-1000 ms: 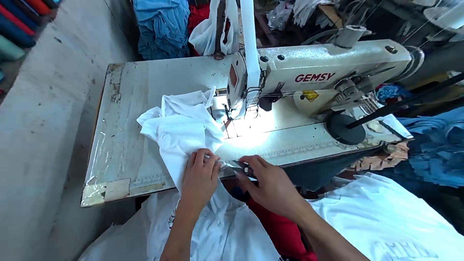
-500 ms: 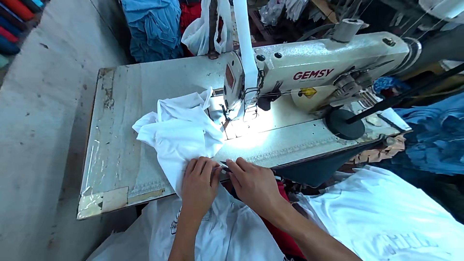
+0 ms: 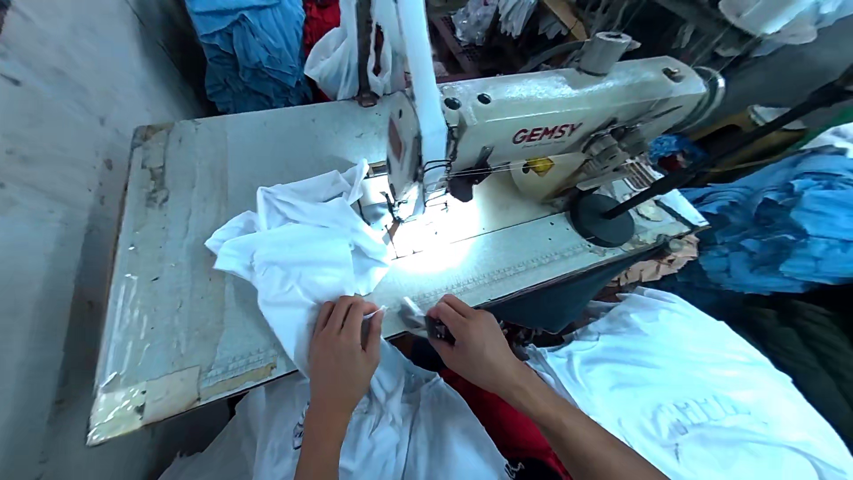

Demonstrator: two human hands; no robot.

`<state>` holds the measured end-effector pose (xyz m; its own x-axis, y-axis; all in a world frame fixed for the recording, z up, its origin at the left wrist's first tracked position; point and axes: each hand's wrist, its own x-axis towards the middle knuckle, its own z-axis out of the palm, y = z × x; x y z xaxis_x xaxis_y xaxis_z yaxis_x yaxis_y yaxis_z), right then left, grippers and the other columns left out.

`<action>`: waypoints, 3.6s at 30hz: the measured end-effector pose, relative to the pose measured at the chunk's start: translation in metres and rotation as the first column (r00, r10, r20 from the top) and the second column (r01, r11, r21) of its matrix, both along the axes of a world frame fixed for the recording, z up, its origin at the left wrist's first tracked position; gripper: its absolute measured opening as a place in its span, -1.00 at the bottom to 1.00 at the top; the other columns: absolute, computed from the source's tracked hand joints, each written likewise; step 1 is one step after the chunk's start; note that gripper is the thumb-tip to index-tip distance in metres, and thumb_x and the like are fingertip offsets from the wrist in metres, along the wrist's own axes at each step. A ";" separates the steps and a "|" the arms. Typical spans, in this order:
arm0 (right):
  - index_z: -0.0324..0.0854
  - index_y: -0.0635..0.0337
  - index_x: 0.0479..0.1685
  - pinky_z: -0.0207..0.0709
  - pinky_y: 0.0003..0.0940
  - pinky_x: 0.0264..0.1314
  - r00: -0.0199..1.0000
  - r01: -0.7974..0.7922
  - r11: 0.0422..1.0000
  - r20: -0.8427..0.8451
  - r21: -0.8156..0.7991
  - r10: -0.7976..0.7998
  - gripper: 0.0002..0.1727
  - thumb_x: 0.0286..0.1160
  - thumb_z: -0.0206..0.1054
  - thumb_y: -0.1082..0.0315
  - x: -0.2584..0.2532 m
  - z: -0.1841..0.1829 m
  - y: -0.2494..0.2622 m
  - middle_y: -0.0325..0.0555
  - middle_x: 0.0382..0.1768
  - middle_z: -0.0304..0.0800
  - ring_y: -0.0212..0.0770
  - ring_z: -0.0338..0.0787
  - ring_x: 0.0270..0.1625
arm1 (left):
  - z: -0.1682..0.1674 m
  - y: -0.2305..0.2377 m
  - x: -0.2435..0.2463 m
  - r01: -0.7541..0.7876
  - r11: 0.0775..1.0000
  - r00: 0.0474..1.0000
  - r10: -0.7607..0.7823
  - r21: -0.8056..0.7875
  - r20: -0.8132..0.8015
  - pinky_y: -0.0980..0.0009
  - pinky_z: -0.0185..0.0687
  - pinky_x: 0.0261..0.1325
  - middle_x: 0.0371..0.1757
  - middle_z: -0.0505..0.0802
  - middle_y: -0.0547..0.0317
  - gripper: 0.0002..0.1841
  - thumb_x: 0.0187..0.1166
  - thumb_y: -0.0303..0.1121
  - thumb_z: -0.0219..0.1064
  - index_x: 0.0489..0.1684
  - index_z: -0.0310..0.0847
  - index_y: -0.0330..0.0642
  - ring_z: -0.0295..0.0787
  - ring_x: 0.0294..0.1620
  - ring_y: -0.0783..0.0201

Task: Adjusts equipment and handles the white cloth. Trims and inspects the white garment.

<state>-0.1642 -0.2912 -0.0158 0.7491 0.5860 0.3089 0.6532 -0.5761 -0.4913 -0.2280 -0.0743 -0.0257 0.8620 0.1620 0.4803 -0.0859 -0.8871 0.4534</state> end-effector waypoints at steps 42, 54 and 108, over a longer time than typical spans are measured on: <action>0.63 -0.08 0.01 0.43 -0.60 -0.53 0.407 0.525 0.114 -0.366 0.844 0.837 -0.82 0.48 0.36 0.33 -0.013 0.015 -0.137 -0.31 -0.26 0.66 -0.48 0.56 -0.51 | 0.024 0.006 0.013 -0.311 0.942 0.950 0.305 -0.129 -0.065 0.19 0.59 -0.26 -0.37 0.72 -0.19 -0.61 0.77 -0.22 0.20 -0.05 0.58 -0.53 0.63 -0.41 0.13; 0.55 0.00 0.08 0.44 -0.54 -0.44 0.310 0.457 -0.013 -0.145 0.889 0.939 -0.75 0.45 0.32 0.37 -0.008 0.046 -0.095 -0.26 -0.22 0.65 -0.40 0.62 -0.43 | 0.015 0.003 0.015 -0.354 0.934 0.935 0.353 -0.047 -0.028 0.12 0.61 -0.27 -0.24 0.72 -0.26 -0.61 0.75 -0.19 0.20 -0.10 0.62 -0.48 0.68 -0.36 0.01; 0.58 -0.02 0.29 0.67 -0.25 0.23 0.474 0.380 0.203 -0.378 0.902 0.795 -0.65 0.57 0.34 0.46 -0.031 0.031 -0.043 -0.15 -0.06 0.81 -0.24 0.81 0.04 | 0.066 -0.142 -0.069 0.150 0.116 0.919 -0.382 -0.982 0.095 0.66 0.52 -0.61 -0.27 0.78 0.22 -0.74 0.91 -0.25 -0.07 0.28 0.31 -0.24 0.60 -0.56 0.55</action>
<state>-0.1953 -0.3344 0.0154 0.8230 0.5382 0.1819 -0.2998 0.6835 -0.6656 -0.2969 -0.2159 0.0405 0.9915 0.1300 0.0020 -0.0472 0.3456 0.9372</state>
